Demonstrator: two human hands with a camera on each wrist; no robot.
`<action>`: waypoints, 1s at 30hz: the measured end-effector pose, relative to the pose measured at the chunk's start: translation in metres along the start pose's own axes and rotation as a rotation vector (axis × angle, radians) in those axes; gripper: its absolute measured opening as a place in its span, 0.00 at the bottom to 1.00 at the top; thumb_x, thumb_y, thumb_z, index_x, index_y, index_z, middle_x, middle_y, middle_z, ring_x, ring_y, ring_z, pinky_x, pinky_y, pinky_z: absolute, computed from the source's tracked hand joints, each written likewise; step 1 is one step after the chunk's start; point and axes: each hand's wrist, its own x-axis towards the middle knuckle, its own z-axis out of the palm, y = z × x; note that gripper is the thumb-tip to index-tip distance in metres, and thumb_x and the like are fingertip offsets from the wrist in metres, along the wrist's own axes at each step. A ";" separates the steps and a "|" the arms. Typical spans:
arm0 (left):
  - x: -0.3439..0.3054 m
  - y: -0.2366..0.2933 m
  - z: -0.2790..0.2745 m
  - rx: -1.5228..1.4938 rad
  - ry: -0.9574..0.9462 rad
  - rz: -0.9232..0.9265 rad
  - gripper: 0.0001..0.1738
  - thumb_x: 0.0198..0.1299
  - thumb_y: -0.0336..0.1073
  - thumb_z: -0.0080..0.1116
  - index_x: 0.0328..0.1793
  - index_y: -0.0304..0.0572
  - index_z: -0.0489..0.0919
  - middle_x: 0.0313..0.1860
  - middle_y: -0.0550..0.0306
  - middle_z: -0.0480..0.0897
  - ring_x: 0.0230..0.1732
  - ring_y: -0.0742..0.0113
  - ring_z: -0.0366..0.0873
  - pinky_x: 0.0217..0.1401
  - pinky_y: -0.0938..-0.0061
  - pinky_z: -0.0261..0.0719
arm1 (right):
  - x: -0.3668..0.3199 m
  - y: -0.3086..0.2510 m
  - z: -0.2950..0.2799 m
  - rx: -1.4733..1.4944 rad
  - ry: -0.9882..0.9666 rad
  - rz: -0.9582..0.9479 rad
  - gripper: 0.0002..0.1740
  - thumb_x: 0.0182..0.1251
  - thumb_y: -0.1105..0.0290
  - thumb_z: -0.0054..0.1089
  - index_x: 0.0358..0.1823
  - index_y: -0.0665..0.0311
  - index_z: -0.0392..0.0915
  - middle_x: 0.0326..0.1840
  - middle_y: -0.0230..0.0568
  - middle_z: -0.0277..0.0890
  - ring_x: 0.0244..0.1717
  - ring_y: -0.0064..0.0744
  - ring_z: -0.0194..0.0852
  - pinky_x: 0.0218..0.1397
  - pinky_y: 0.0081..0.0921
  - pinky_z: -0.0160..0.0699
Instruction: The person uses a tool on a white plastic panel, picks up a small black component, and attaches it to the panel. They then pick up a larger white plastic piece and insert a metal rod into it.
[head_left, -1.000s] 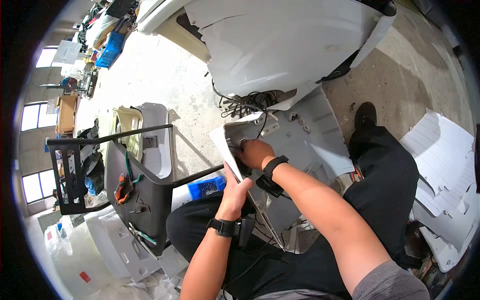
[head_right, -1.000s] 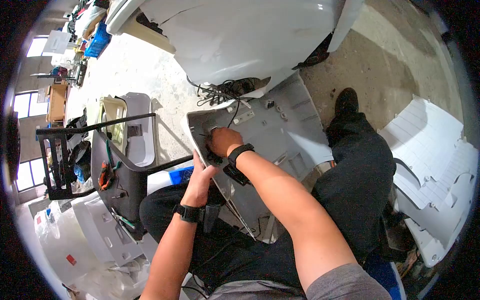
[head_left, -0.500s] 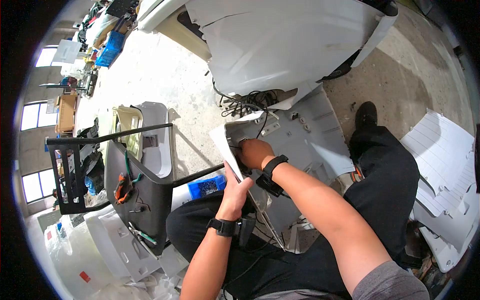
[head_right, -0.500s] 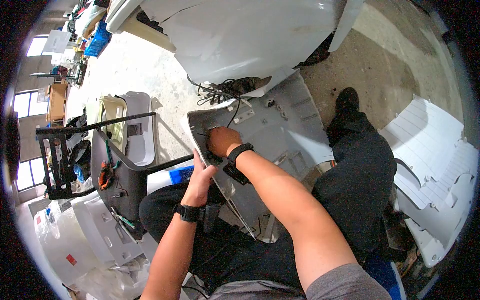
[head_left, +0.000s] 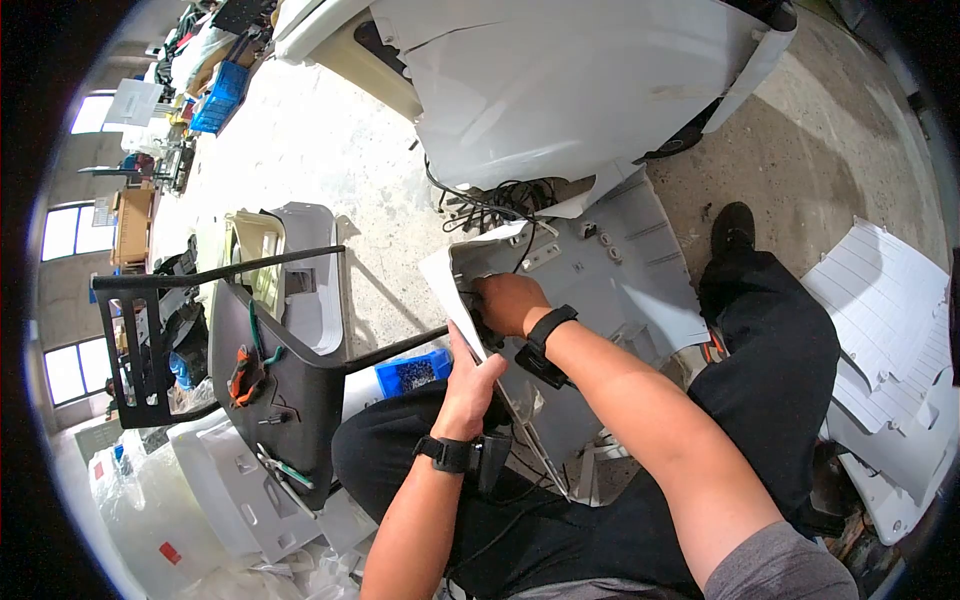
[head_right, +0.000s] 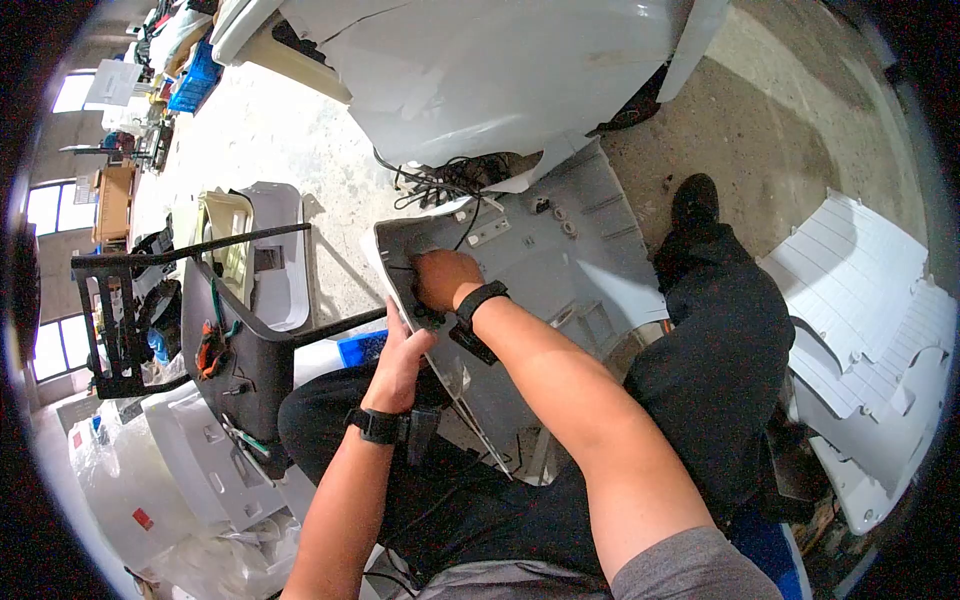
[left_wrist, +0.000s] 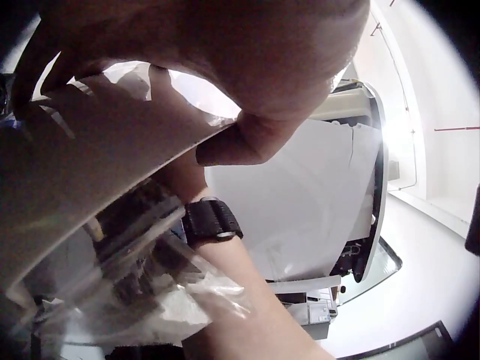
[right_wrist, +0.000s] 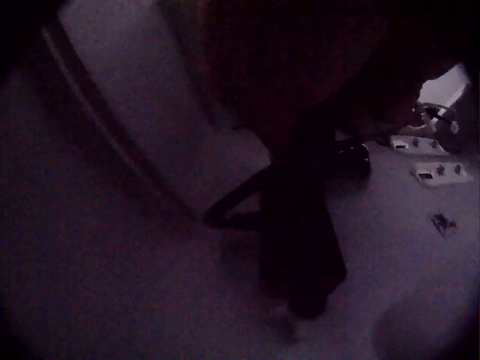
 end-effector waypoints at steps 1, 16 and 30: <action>0.001 -0.002 -0.001 0.014 0.000 0.022 0.54 0.46 0.31 0.50 0.75 0.35 0.29 0.54 0.51 0.65 0.43 0.68 0.64 0.45 0.79 0.67 | -0.001 -0.001 -0.001 -0.009 0.004 -0.001 0.13 0.55 0.63 0.52 0.41 0.57 0.77 0.36 0.50 0.79 0.39 0.51 0.78 0.41 0.44 0.77; -0.001 0.001 0.000 0.021 0.007 -0.036 0.49 0.47 0.28 0.48 0.76 0.45 0.38 0.59 0.56 0.64 0.53 0.66 0.63 0.57 0.76 0.61 | -0.005 0.003 -0.003 0.028 -0.006 -0.007 0.14 0.56 0.65 0.52 0.43 0.57 0.75 0.36 0.49 0.79 0.40 0.50 0.78 0.41 0.43 0.76; 0.002 -0.003 -0.002 0.019 0.003 -0.027 0.50 0.48 0.28 0.48 0.76 0.44 0.36 0.62 0.54 0.62 0.58 0.63 0.62 0.60 0.74 0.60 | 0.000 0.002 -0.001 0.080 -0.083 0.153 0.16 0.60 0.58 0.50 0.42 0.58 0.80 0.43 0.51 0.79 0.45 0.49 0.78 0.48 0.43 0.76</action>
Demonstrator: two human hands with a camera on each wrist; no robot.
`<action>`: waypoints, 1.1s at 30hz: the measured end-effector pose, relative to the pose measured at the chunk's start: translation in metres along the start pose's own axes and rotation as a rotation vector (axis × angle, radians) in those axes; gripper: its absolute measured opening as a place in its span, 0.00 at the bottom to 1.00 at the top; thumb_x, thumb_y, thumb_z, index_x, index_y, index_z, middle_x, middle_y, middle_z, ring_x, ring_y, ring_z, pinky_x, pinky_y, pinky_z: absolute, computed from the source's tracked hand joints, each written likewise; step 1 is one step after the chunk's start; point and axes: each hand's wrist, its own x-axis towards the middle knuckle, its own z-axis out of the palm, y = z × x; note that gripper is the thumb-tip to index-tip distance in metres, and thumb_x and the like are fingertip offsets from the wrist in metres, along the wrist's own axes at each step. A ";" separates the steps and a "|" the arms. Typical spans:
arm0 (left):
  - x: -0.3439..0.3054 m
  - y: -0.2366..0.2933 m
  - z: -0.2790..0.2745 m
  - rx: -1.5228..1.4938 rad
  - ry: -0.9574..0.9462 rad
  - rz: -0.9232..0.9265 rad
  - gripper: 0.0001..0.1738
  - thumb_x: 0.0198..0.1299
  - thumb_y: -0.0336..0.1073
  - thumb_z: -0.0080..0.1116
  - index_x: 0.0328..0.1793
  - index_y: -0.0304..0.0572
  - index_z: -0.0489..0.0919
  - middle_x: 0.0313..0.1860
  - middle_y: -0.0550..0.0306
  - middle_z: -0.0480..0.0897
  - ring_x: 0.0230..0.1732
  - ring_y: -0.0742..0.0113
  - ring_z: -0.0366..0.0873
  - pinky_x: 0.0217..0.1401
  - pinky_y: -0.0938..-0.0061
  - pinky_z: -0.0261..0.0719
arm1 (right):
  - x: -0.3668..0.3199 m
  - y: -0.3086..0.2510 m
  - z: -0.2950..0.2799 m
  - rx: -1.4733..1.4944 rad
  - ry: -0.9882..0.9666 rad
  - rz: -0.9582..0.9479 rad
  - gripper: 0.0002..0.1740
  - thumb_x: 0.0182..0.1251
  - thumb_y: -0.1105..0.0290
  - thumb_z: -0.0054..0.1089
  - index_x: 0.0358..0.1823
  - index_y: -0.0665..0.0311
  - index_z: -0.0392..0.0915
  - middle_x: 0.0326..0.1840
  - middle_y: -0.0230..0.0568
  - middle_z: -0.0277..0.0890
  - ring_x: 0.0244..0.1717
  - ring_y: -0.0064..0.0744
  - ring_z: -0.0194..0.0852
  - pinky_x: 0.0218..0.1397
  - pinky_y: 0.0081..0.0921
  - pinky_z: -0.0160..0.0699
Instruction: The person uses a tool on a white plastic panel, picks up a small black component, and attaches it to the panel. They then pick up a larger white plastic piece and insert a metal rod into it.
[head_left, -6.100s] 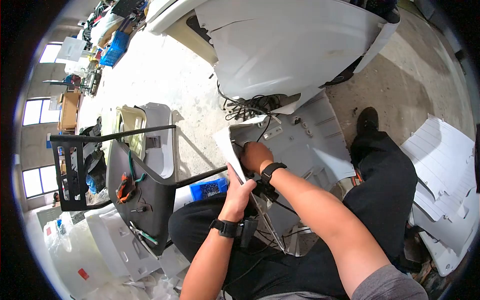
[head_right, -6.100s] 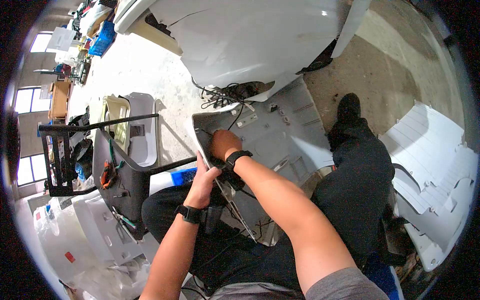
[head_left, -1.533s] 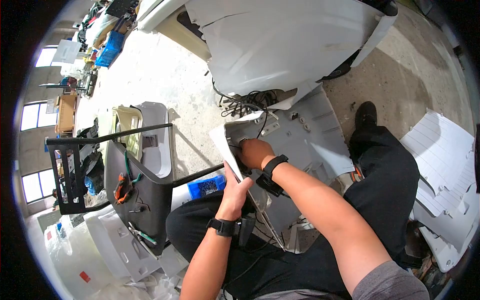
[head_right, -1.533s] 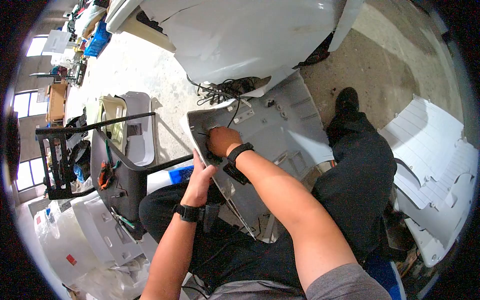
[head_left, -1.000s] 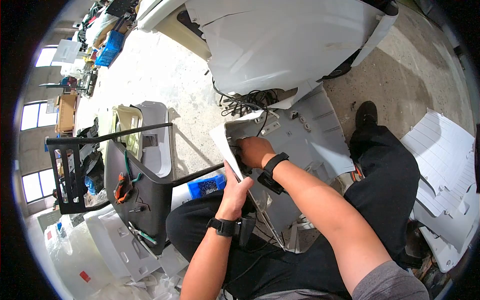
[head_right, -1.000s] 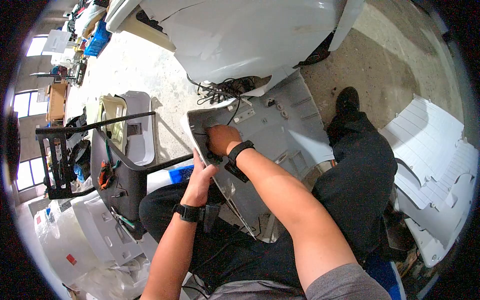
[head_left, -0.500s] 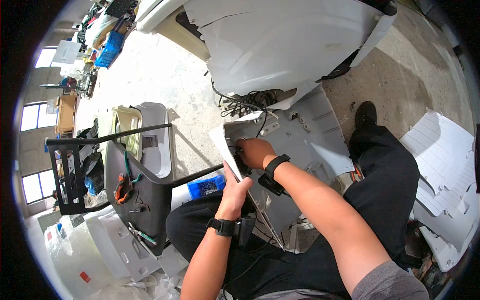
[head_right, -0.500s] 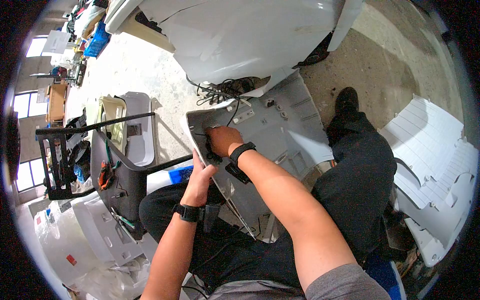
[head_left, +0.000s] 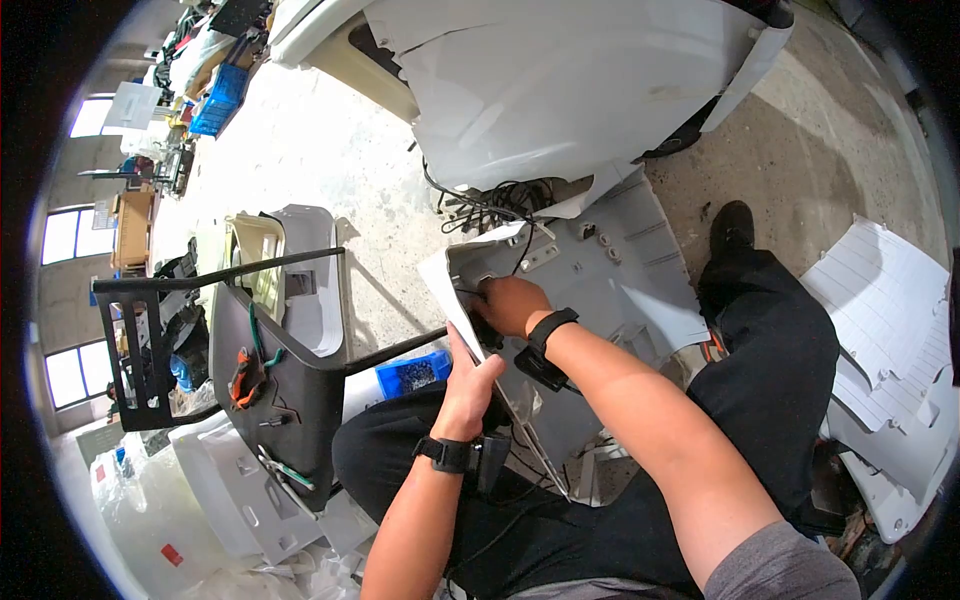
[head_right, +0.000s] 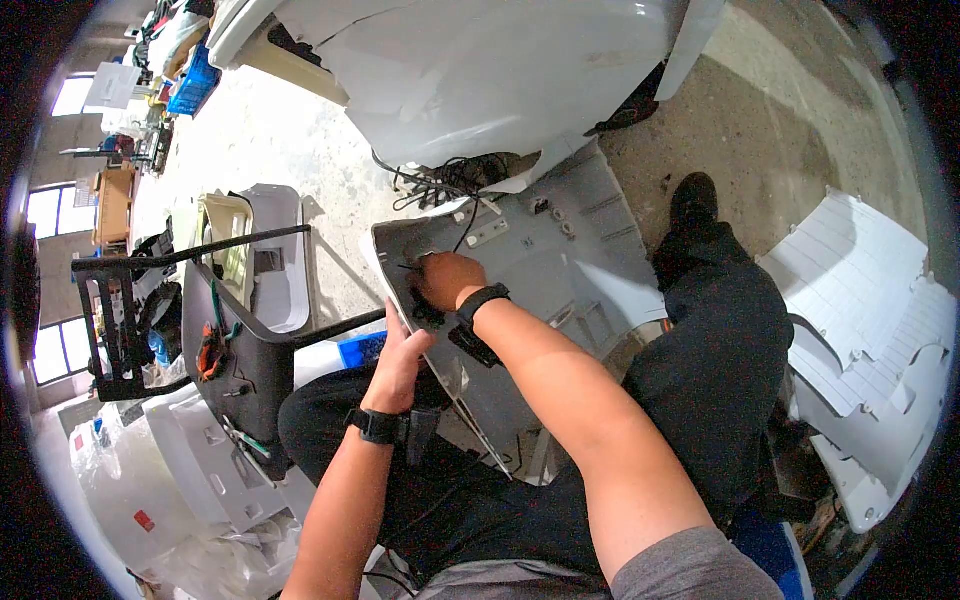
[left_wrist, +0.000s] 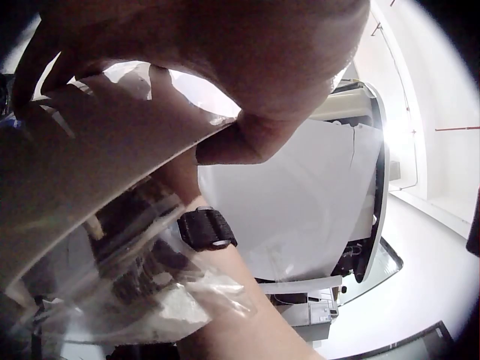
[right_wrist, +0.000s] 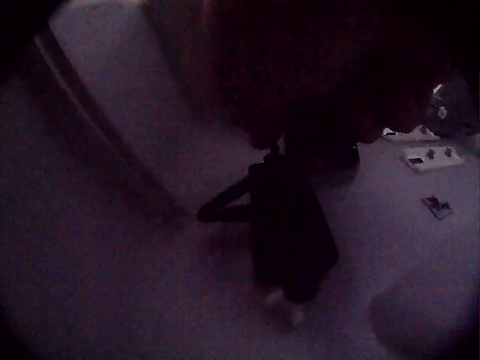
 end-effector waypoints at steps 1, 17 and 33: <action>-0.001 0.001 0.000 -0.006 -0.003 -0.013 0.50 0.48 0.28 0.48 0.76 0.44 0.36 0.62 0.54 0.62 0.58 0.63 0.62 0.60 0.75 0.60 | 0.002 0.002 0.004 -0.004 0.021 -0.044 0.17 0.61 0.58 0.49 0.40 0.61 0.79 0.39 0.52 0.79 0.42 0.50 0.78 0.46 0.43 0.76; 0.002 -0.003 0.000 0.022 0.022 0.097 0.55 0.46 0.32 0.51 0.74 0.33 0.29 0.54 0.51 0.66 0.44 0.66 0.64 0.47 0.79 0.67 | -0.002 -0.004 -0.002 -0.251 0.075 -0.192 0.09 0.52 0.70 0.54 0.35 0.60 0.78 0.34 0.48 0.80 0.37 0.47 0.80 0.38 0.39 0.79; 0.003 -0.005 -0.002 -0.021 -0.014 0.051 0.54 0.45 0.32 0.51 0.75 0.34 0.31 0.62 0.47 0.61 0.53 0.62 0.64 0.55 0.77 0.64 | -0.002 0.018 0.007 0.037 0.171 -0.069 0.11 0.60 0.62 0.54 0.40 0.58 0.79 0.35 0.48 0.79 0.38 0.50 0.77 0.41 0.42 0.74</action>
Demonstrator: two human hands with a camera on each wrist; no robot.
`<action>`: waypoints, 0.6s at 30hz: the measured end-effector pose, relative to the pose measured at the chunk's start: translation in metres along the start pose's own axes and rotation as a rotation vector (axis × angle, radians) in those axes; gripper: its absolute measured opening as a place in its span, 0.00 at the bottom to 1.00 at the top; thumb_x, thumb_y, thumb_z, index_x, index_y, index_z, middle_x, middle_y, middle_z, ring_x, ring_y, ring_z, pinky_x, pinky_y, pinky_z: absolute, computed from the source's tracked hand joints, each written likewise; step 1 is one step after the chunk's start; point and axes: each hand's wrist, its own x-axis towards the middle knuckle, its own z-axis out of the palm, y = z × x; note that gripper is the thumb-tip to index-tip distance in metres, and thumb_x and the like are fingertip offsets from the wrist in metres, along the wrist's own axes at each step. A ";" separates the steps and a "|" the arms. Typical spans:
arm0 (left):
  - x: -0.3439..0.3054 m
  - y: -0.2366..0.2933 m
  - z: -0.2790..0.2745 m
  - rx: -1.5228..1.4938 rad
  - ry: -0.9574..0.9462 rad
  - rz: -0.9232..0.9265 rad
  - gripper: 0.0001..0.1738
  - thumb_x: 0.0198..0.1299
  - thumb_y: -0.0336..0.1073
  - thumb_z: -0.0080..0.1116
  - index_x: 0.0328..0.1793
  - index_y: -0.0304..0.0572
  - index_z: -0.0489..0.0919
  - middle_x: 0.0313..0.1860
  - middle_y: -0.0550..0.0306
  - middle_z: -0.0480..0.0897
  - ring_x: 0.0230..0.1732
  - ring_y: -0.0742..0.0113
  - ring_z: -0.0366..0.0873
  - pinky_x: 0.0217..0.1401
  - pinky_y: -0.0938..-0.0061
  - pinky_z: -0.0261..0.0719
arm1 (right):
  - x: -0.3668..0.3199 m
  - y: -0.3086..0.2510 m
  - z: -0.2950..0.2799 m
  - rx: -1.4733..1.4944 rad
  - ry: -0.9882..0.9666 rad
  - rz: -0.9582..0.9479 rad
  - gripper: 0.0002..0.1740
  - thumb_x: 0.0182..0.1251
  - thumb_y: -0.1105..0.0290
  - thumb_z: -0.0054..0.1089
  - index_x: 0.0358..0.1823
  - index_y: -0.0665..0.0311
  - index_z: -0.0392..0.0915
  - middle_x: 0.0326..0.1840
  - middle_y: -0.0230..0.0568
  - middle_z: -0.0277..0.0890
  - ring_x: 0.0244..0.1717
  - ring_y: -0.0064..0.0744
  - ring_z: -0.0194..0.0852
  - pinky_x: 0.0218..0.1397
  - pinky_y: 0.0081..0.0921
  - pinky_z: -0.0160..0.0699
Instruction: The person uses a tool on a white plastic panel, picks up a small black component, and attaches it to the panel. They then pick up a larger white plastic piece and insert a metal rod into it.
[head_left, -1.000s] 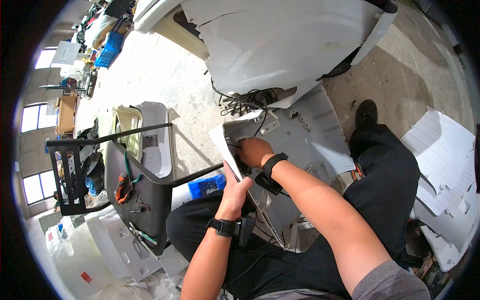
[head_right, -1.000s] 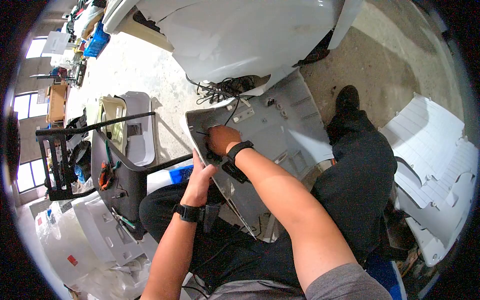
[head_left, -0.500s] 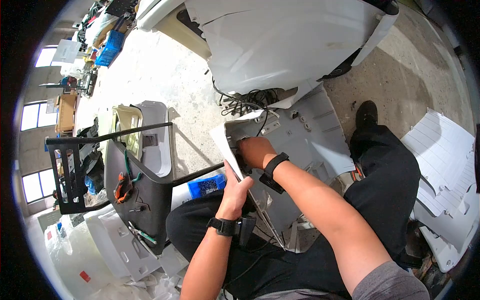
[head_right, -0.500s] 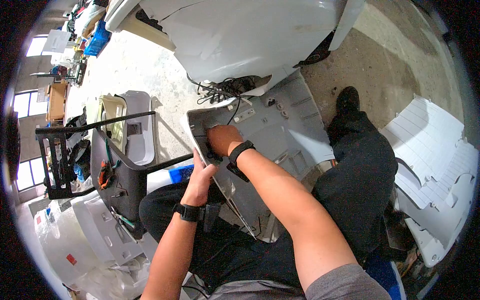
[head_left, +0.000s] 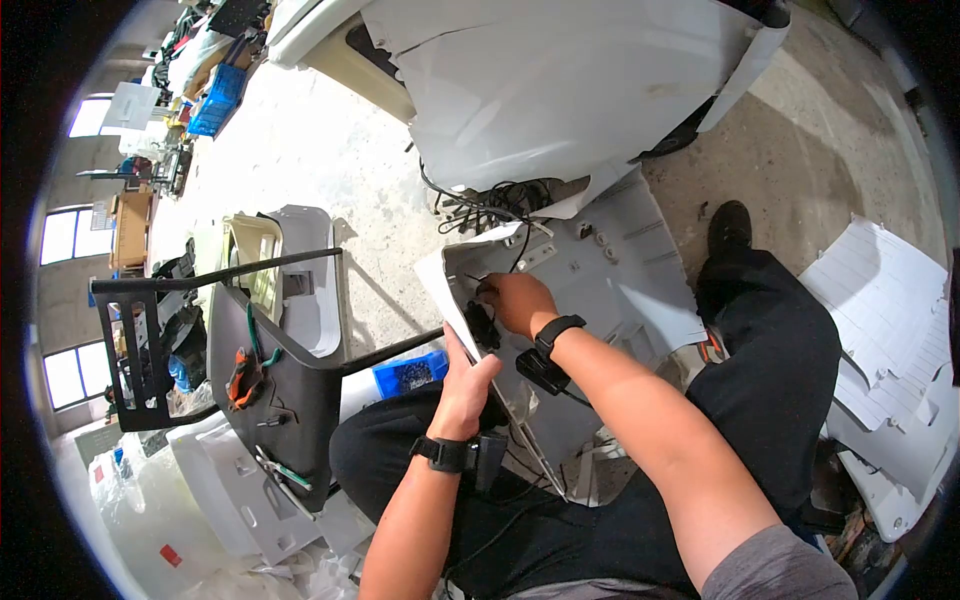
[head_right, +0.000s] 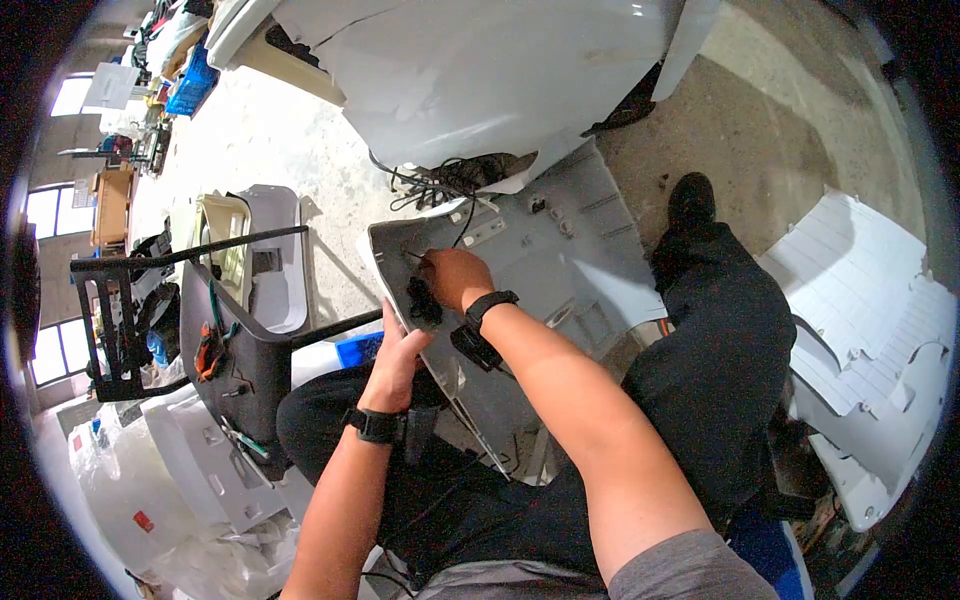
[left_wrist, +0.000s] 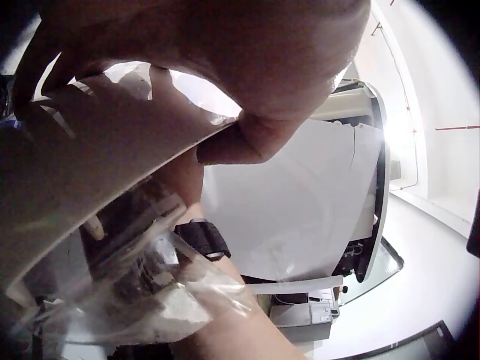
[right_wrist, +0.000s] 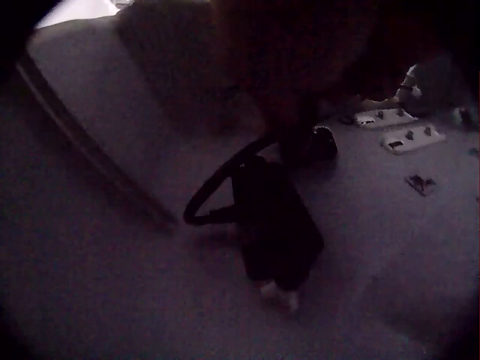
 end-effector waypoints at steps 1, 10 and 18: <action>0.002 -0.003 -0.001 0.000 0.006 0.014 0.54 0.45 0.32 0.51 0.75 0.35 0.31 0.64 0.45 0.59 0.56 0.61 0.63 0.57 0.75 0.64 | -0.001 0.002 -0.001 0.103 0.020 0.053 0.11 0.60 0.63 0.53 0.39 0.60 0.79 0.36 0.51 0.79 0.41 0.52 0.76 0.43 0.43 0.75; 0.010 -0.010 0.003 0.231 0.138 0.099 0.63 0.42 0.45 0.65 0.73 0.30 0.31 0.59 0.23 0.66 0.58 0.39 0.70 0.60 0.64 0.70 | -0.008 -0.009 -0.080 0.517 0.361 0.020 0.13 0.65 0.64 0.57 0.38 0.69 0.80 0.30 0.30 0.77 0.30 0.19 0.69 0.36 0.20 0.69; -0.005 0.004 0.010 0.227 0.168 -0.179 0.63 0.44 0.52 0.62 0.76 0.53 0.30 0.68 0.29 0.53 0.65 0.29 0.57 0.65 0.49 0.62 | -0.051 -0.222 -0.131 0.228 -0.043 -0.450 0.08 0.65 0.70 0.55 0.32 0.67 0.77 0.19 0.22 0.65 0.20 0.10 0.56 0.22 0.12 0.53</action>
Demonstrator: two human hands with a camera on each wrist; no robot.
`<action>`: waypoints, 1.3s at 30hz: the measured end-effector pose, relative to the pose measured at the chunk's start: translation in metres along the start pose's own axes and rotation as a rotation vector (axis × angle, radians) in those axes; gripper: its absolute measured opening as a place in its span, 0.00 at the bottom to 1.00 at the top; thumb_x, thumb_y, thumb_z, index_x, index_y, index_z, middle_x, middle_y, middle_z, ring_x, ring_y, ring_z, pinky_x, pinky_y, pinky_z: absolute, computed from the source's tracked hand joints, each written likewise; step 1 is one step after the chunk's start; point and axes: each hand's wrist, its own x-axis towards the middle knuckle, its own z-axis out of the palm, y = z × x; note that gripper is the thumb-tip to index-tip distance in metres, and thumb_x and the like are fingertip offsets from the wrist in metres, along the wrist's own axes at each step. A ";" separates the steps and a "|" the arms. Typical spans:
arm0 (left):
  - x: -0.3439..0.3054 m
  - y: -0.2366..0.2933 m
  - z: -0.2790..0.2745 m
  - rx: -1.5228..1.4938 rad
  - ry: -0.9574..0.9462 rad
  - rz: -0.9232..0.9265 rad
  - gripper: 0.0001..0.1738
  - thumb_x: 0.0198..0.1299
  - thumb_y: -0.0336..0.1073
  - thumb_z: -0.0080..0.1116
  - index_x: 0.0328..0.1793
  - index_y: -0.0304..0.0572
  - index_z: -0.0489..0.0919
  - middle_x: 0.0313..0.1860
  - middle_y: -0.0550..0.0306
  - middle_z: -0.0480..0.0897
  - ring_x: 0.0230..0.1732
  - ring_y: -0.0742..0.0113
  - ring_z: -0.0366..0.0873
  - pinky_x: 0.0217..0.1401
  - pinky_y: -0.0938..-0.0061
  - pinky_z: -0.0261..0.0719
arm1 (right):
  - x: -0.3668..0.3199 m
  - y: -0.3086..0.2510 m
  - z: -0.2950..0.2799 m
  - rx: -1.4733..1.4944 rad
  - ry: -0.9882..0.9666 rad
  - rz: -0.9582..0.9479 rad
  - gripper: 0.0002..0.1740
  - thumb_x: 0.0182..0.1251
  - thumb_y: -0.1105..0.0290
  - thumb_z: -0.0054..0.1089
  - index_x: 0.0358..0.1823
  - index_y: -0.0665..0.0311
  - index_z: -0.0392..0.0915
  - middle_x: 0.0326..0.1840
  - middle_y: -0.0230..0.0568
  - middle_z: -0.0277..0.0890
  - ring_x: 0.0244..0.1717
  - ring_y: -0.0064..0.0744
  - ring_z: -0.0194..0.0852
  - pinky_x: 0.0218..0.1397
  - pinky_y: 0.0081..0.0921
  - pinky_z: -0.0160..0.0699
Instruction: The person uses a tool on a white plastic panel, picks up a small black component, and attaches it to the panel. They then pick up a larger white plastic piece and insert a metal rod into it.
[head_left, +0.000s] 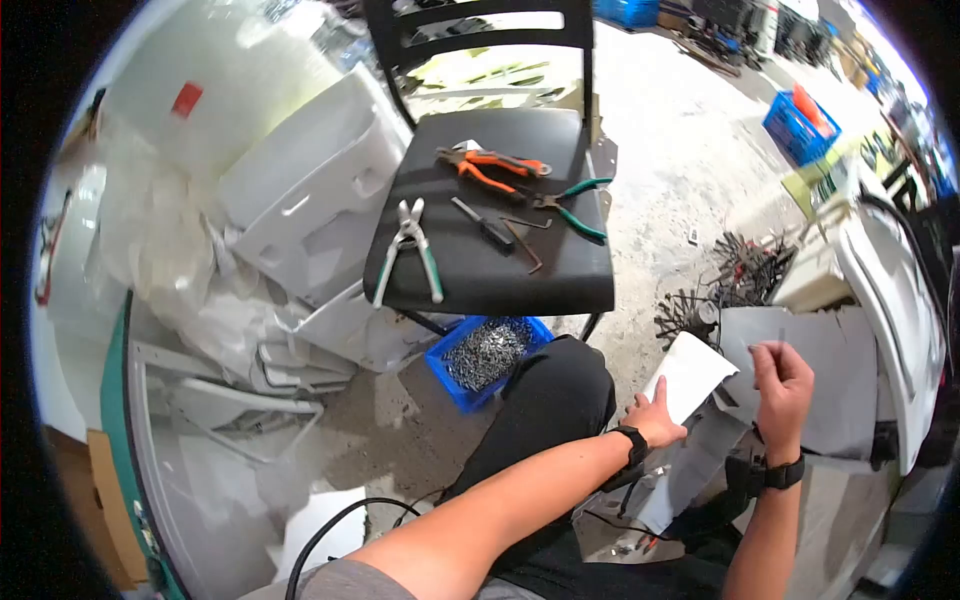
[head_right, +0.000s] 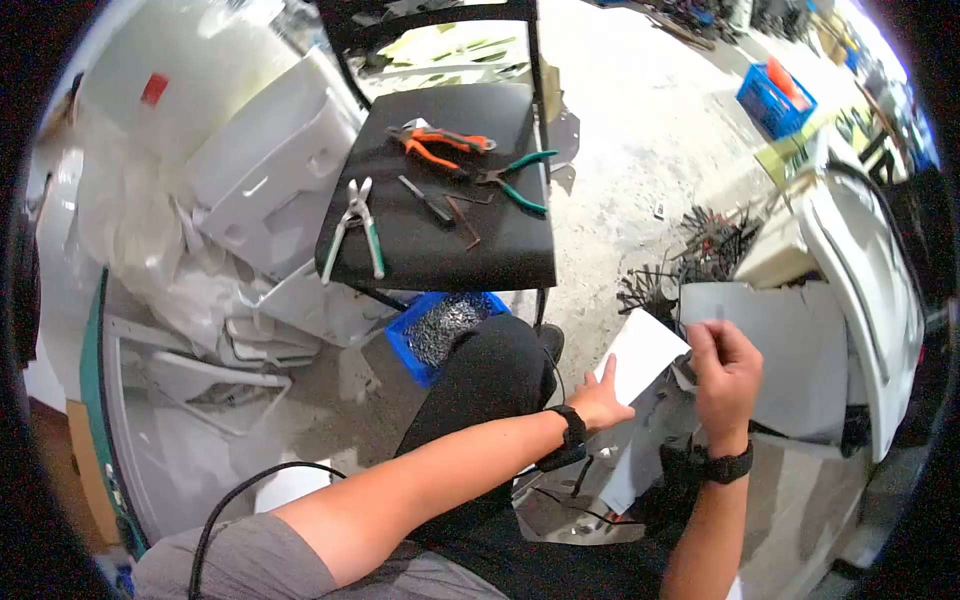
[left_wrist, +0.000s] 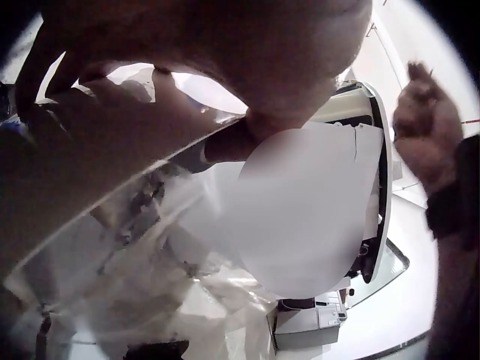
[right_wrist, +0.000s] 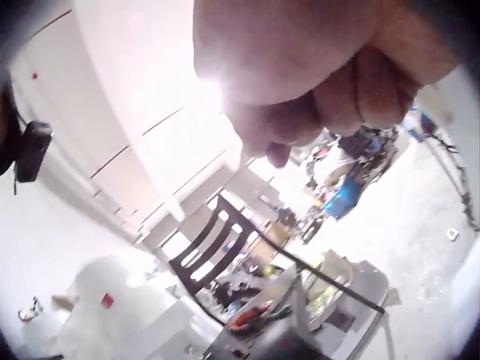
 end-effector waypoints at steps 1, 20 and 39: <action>-0.001 -0.001 -0.001 -0.032 0.006 0.008 0.63 0.44 0.52 0.62 0.76 0.53 0.30 0.68 0.29 0.53 0.65 0.29 0.57 0.65 0.49 0.62 | 0.004 -0.024 0.017 -0.076 -0.131 -0.059 0.07 0.64 0.72 0.55 0.32 0.69 0.77 0.19 0.23 0.67 0.20 0.12 0.58 0.22 0.13 0.56; -0.003 -0.003 -0.008 -0.082 -0.005 -0.027 0.62 0.43 0.53 0.64 0.76 0.59 0.32 0.72 0.31 0.47 0.70 0.36 0.54 0.67 0.52 0.60 | 0.021 -0.067 0.085 -0.152 -0.287 -0.104 0.08 0.62 0.71 0.57 0.35 0.71 0.79 0.20 0.28 0.72 0.23 0.16 0.64 0.25 0.16 0.63; 0.005 -0.015 -0.011 -0.230 -0.096 0.135 0.53 0.46 0.33 0.53 0.76 0.42 0.35 0.58 0.50 0.69 0.54 0.63 0.68 0.54 0.75 0.67 | -0.103 0.249 0.069 0.183 0.109 0.737 0.26 0.55 0.48 0.62 0.36 0.69 0.81 0.36 0.56 0.79 0.41 0.54 0.77 0.44 0.37 0.74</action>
